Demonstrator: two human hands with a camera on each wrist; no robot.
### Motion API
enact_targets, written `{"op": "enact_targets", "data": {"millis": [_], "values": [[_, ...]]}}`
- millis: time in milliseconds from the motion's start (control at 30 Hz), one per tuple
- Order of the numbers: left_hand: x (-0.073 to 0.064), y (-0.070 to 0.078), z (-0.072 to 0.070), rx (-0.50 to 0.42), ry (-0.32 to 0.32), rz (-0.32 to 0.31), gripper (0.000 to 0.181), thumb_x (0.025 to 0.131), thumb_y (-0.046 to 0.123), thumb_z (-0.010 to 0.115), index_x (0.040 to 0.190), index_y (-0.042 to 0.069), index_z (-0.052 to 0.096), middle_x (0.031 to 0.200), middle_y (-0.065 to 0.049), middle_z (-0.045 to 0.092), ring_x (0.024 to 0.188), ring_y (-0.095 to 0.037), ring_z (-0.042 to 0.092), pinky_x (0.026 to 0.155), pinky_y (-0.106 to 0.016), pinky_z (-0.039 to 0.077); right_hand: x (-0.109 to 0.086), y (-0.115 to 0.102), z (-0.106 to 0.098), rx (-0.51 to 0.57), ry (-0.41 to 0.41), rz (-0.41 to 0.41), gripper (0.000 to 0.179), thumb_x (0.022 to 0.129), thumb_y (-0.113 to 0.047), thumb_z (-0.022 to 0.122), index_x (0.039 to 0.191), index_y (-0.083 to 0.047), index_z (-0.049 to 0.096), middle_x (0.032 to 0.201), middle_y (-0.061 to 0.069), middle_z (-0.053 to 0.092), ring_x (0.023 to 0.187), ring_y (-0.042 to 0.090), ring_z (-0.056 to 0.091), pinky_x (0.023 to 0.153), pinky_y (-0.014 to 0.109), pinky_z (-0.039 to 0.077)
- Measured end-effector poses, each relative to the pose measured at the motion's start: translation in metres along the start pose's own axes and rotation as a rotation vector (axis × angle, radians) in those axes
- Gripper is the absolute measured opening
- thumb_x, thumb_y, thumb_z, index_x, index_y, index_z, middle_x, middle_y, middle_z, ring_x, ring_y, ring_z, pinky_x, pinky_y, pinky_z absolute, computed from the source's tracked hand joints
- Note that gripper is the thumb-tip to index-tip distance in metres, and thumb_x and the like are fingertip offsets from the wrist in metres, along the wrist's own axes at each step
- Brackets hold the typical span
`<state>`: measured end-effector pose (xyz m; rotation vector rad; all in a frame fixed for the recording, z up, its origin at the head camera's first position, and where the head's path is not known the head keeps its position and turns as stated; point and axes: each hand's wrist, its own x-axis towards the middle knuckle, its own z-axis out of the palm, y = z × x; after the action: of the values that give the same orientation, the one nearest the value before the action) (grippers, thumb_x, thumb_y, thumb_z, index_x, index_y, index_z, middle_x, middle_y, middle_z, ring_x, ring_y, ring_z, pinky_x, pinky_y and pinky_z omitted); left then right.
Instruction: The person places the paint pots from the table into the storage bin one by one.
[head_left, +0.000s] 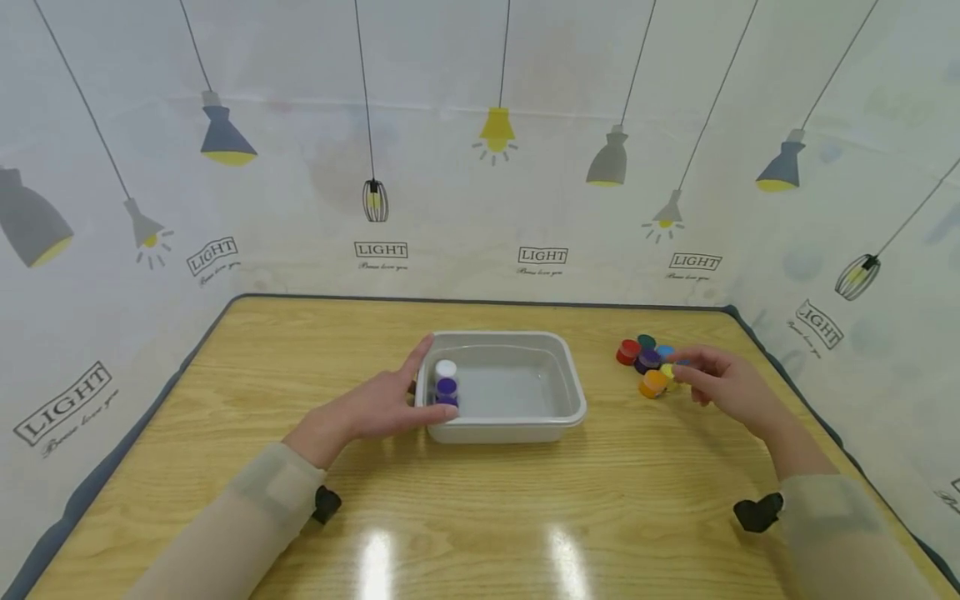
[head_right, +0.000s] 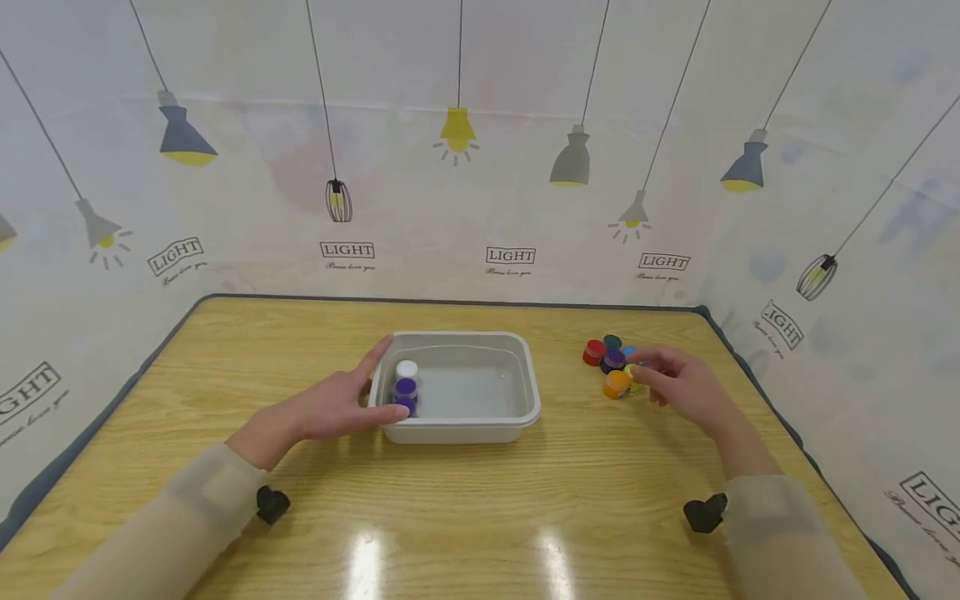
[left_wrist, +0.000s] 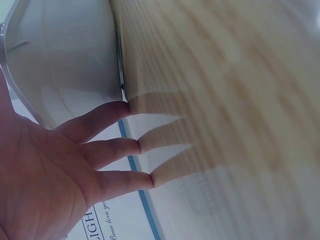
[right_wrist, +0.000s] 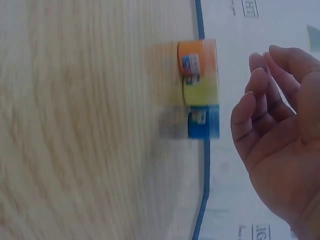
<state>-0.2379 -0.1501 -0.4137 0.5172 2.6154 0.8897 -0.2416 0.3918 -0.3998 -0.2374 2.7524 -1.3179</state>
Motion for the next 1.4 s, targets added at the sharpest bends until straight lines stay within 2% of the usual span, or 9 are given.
{"op": "enact_targets", "data": {"millis": [200, 333, 500, 767, 1033, 1400], "values": [[0.0, 0.001, -0.001, 0.001, -0.001, -0.003, 0.126, 0.091, 0.085, 0.067, 0.176, 0.038, -0.014, 0.158, -0.02, 0.061, 0.139, -0.034, 0.064, 0.119, -0.058, 0.048, -0.001, 0.019, -0.014, -0.047, 0.045, 0.101, 0.054, 0.114, -0.046, 0.059, 0.151, -0.007, 0.06, 0.103, 0.005, 0.065, 0.082, 0.028, 0.064, 0.075, 0.037, 0.059], [0.0, 0.002, -0.001, 0.006, -0.001, -0.001, 0.127, 0.091, 0.085, 0.066, 0.176, 0.037, -0.015, 0.158, -0.022, 0.06, 0.14, -0.035, 0.064, 0.119, -0.059, 0.048, 0.001, 0.028, -0.018, -0.044, 0.045, 0.143, 0.06, 0.114, -0.049, 0.058, 0.157, -0.006, 0.055, 0.107, 0.009, 0.064, 0.082, 0.028, 0.065, 0.078, 0.037, 0.059], [0.0, 0.002, -0.001, 0.007, -0.003, -0.007, 0.127, 0.09, 0.086, 0.066, 0.175, 0.038, -0.015, 0.159, -0.021, 0.059, 0.141, -0.036, 0.063, 0.121, -0.059, 0.047, 0.007, 0.039, -0.02, -0.029, 0.044, 0.174, 0.064, 0.114, -0.048, 0.059, 0.161, -0.007, 0.05, 0.114, 0.007, 0.066, 0.081, 0.026, 0.065, 0.075, 0.035, 0.057], [0.0, 0.001, -0.001, 0.002, -0.004, 0.008, 0.127, 0.091, 0.084, 0.067, 0.176, 0.036, -0.015, 0.158, -0.021, 0.06, 0.139, -0.035, 0.065, 0.117, -0.058, 0.049, 0.02, 0.062, -0.02, -0.038, 0.071, 0.209, 0.07, 0.113, -0.046, 0.061, 0.167, -0.006, 0.041, 0.107, 0.01, 0.067, 0.078, 0.022, 0.063, 0.07, 0.034, 0.056], [0.001, 0.0, 0.0, 0.007, 0.001, 0.012, 0.127, 0.09, 0.085, 0.066, 0.175, 0.039, -0.016, 0.158, -0.02, 0.061, 0.139, -0.035, 0.064, 0.12, -0.057, 0.048, 0.027, 0.066, -0.018, -0.067, 0.069, 0.246, 0.078, 0.11, -0.053, 0.064, 0.168, -0.008, 0.041, 0.106, 0.011, 0.066, 0.079, 0.02, 0.064, 0.071, 0.033, 0.06], [-0.001, 0.0, -0.001, 0.005, 0.001, 0.007, 0.127, 0.091, 0.085, 0.066, 0.175, 0.038, -0.016, 0.158, -0.022, 0.06, 0.139, -0.036, 0.065, 0.119, -0.058, 0.049, 0.029, 0.064, -0.012, -0.08, 0.062, 0.256, 0.07, 0.111, -0.049, 0.063, 0.164, -0.006, 0.045, 0.097, 0.007, 0.065, 0.077, 0.021, 0.06, 0.068, 0.033, 0.057]]}}
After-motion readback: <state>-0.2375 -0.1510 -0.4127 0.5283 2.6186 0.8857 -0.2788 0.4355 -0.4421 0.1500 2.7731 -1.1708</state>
